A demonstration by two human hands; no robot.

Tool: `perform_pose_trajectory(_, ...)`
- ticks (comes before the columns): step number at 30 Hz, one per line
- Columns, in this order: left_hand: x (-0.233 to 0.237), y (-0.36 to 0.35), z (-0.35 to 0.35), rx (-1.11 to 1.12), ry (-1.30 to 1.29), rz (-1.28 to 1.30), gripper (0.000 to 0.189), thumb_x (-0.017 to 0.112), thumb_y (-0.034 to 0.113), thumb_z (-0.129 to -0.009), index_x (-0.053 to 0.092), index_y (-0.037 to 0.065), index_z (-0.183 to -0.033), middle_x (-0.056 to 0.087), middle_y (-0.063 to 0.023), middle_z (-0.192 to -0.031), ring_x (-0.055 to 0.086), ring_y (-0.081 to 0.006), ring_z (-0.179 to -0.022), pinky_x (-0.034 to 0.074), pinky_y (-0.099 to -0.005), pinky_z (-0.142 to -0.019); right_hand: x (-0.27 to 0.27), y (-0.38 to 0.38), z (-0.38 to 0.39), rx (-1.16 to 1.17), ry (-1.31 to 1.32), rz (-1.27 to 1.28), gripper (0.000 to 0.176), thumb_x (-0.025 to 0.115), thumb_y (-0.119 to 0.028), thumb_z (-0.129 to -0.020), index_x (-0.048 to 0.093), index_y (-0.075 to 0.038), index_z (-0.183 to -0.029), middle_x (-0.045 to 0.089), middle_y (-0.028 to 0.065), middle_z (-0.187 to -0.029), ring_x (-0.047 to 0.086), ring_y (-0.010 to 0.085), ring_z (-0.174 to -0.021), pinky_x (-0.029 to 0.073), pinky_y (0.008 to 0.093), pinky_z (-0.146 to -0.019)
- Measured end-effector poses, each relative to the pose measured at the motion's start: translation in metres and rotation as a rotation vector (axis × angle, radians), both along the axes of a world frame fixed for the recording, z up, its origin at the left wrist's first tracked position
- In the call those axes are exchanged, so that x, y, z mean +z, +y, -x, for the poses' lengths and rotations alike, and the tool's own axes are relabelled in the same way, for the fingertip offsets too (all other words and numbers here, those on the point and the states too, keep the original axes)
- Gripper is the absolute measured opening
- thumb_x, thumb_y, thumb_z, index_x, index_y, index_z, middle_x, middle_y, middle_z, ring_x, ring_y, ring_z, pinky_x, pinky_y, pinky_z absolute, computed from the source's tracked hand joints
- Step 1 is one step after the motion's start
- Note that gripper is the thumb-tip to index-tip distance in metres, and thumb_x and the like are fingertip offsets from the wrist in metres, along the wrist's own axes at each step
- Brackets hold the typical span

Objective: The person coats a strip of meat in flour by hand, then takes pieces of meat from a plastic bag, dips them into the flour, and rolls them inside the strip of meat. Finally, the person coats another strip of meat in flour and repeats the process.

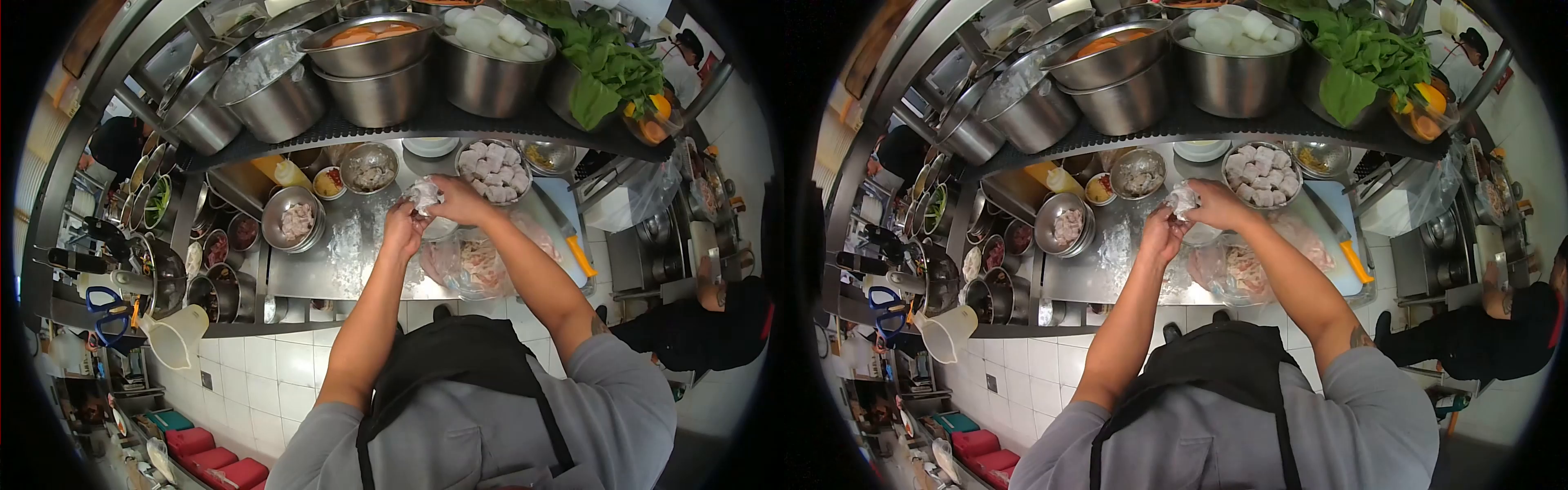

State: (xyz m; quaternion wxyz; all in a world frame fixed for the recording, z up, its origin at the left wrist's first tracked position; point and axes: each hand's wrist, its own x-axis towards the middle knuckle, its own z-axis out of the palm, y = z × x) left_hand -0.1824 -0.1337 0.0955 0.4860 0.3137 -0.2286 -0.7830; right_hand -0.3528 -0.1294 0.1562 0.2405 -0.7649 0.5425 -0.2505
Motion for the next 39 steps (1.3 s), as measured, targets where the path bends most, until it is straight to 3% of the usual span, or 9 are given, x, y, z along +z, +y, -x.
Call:
perform_pose_trajectory(6, -0.005, 0.001, 0.008, 0.090, 0.050, -0.036, 0.024, 0.042, 0.007, -0.099, 0.055, 0.000, -0.118, 0.063, -0.0158, -0.116, 0.066, -0.0275, -0.100, 0.057, -0.0410, -0.081, -0.003, 0.002, 0.001, 0.074, -0.045, 0.011, 0.066, 0.074, -0.026, -0.071, 0.055, 0.003, -0.127, 0.063, 0.0250, -0.118, 0.061, 0.0396, -0.111, 0.049, 0.0431, -0.094)
perform_pose_trajectory(9, 0.003, 0.001, 0.010, 0.055, -0.184, -0.057, 0.025, 0.042, 0.006, -0.099, 0.055, -0.001, -0.118, 0.063, -0.0165, -0.116, 0.066, -0.0282, -0.099, 0.058, -0.0426, -0.079, -0.009, -0.004, 0.005, 0.099, 0.005, 0.037, 0.060, 0.072, -0.022, -0.072, 0.055, 0.003, -0.124, 0.064, 0.0250, -0.116, 0.061, 0.0405, -0.109, 0.050, 0.0443, -0.093)
perform_pose_trajectory(15, 0.005, -0.003, 0.010, 0.076, 0.012, -0.106, 0.024, 0.043, 0.007, -0.099, 0.055, -0.002, -0.118, 0.064, -0.0158, -0.112, 0.066, -0.0269, -0.096, 0.058, -0.0417, -0.079, -0.010, -0.004, 0.010, 0.104, -0.073, 0.035, 0.061, 0.073, -0.022, -0.073, 0.054, 0.003, -0.125, 0.064, 0.0253, -0.115, 0.061, 0.0415, -0.109, 0.050, 0.0456, -0.093)
perform_pose_trajectory(20, 0.016, 0.010, 0.017, 0.109, -0.487, 0.117, 0.025, 0.051, 0.007, -0.097, 0.055, 0.000, -0.121, 0.064, -0.0138, -0.113, 0.066, -0.0229, -0.096, 0.057, -0.0361, -0.077, -0.029, -0.008, 0.012, 0.123, 0.085, 0.085, 0.065, 0.073, -0.024, -0.073, 0.053, 0.002, -0.129, 0.059, 0.0269, -0.125, 0.059, 0.0418, -0.115, 0.049, 0.0440, -0.096)
perform_pose_trajectory(23, -0.017, -0.004, 0.007, 0.083, -0.063, -0.018, 0.026, 0.048, 0.007, -0.097, 0.054, 0.000, -0.122, 0.064, -0.0151, -0.116, 0.065, -0.0245, -0.099, 0.057, -0.0392, -0.084, -0.012, 0.002, 0.014, 0.065, -0.088, 0.022, 0.068, 0.074, -0.024, -0.076, 0.051, 0.000, -0.135, 0.059, 0.0221, -0.131, 0.060, 0.0329, -0.118, 0.049, 0.0390, -0.098)
perform_pose_trajectory(26, -0.008, 0.002, 0.006, 0.091, 0.211, -0.089, 0.026, 0.046, 0.008, -0.098, 0.055, 0.000, -0.121, 0.064, -0.0161, -0.118, 0.065, -0.0269, -0.104, 0.055, -0.0436, -0.094, -0.074, -0.013, 0.028, -0.051, -0.850, -0.325, 0.061, 0.071, -0.018, -0.082, 0.051, -0.002, -0.138, 0.061, 0.0150, -0.129, 0.060, 0.0212, -0.116, 0.048, 0.0342, -0.098)
perform_pose_trajectory(29, -0.007, 0.002, 0.006, 0.055, 0.283, -0.108, 0.030, 0.040, 0.006, -0.098, 0.050, -0.001, -0.126, 0.062, -0.0171, -0.123, 0.065, -0.0295, -0.106, 0.053, -0.0481, -0.099, -0.068, -0.006, 0.021, 0.013, -0.967, -0.404, 0.048, 0.068, -0.010, -0.087, 0.055, -0.001, -0.132, 0.064, 0.0092, -0.121, 0.059, 0.0144, -0.110, 0.048, 0.0314, -0.095)
perform_pose_trajectory(32, -0.002, 0.005, 0.007, 0.030, 0.061, 0.005, 0.029, 0.043, 0.009, -0.099, 0.055, -0.003, -0.123, 0.064, -0.0155, -0.120, 0.065, -0.0291, -0.106, 0.053, -0.0460, -0.099, -0.057, 0.000, 0.012, -0.008, -1.005, -0.313, 0.039, 0.064, -0.004, -0.088, 0.057, -0.001, -0.126, 0.067, 0.0074, -0.115, 0.061, 0.0153, -0.106, 0.049, 0.0310, -0.093)
perform_pose_trajectory(39, 0.000, 0.010, 0.009, 0.014, -0.140, 0.096, 0.029, 0.047, 0.006, -0.098, 0.053, -0.003, -0.125, 0.065, -0.0133, -0.118, 0.067, -0.0235, -0.099, 0.056, -0.0375, -0.088, -0.060, -0.004, 0.021, -0.038, -0.863, -0.272, 0.034, 0.064, -0.003, -0.089, 0.059, -0.002, -0.123, 0.067, 0.0051, -0.113, 0.061, 0.0140, -0.102, 0.049, 0.0299, -0.092)
